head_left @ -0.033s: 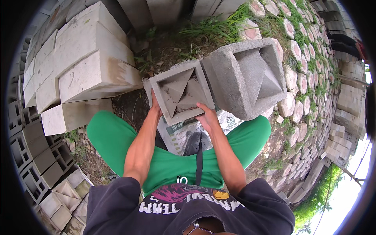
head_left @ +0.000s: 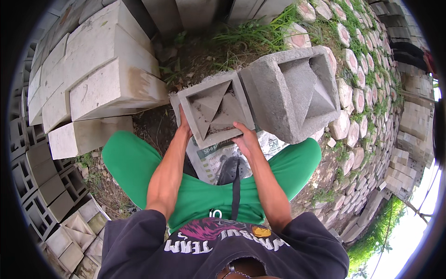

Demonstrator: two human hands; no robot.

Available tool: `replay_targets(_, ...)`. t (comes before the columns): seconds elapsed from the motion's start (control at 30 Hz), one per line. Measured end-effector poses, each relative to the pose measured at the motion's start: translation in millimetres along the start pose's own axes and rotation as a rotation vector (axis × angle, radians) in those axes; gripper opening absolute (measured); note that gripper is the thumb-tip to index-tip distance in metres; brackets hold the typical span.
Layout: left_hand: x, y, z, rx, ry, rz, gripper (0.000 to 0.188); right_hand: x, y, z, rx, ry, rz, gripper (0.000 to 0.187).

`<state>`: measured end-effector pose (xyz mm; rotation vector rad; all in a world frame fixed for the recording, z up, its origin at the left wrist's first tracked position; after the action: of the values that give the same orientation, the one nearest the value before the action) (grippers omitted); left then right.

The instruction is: The person picks up hollow concrete blocks by hand from the ground and stacks them on top of existing piles.

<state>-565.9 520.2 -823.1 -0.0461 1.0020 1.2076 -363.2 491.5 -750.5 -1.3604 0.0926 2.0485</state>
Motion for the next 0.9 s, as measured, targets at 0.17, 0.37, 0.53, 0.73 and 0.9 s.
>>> replay_targets(0.17, -1.5, 0.1, -2.3, 0.014, 0.038, -0.013, 0.074, 1.1, -1.6, -2.8, -0.035, -0.006, -0.042, 0.05)
replay_targets(0.37, 0.8, -3.0, -2.8, 0.0, 0.02, -0.044, 0.075, 1.6, -4.2, -9.6, -0.093, 0.037, -0.015, 0.042)
replay_targets(0.53, -8.4, 8.0, 8.4, 0.024, 0.004, -0.002, 0.074, 12.4, 0.2, -20.0, -0.076, -0.014, 0.039, 0.052)
replay_targets(0.73, -0.7, 5.3, 5.8, 0.041, 0.076, 0.041, 0.07, 4.6, -4.7, -11.4, -0.042, -0.013, 0.032, 0.046)
replay_targets(0.9, 5.8, 6.3, 13.6, -0.077, 0.005, 0.045, 0.067, -1.0, -3.8, -6.6, -0.022, 0.046, -0.005, 0.041)
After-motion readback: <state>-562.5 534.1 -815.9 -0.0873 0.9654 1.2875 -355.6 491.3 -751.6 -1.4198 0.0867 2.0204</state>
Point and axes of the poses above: each hand's wrist, its own x-axis towards the middle knuckle, its own z-axis out of the palm, y = z × x, the point moved 7 cm from there along x, towards the middle knuckle, and after that the axes turned 6 degrees about z, right-handed, at the moved point
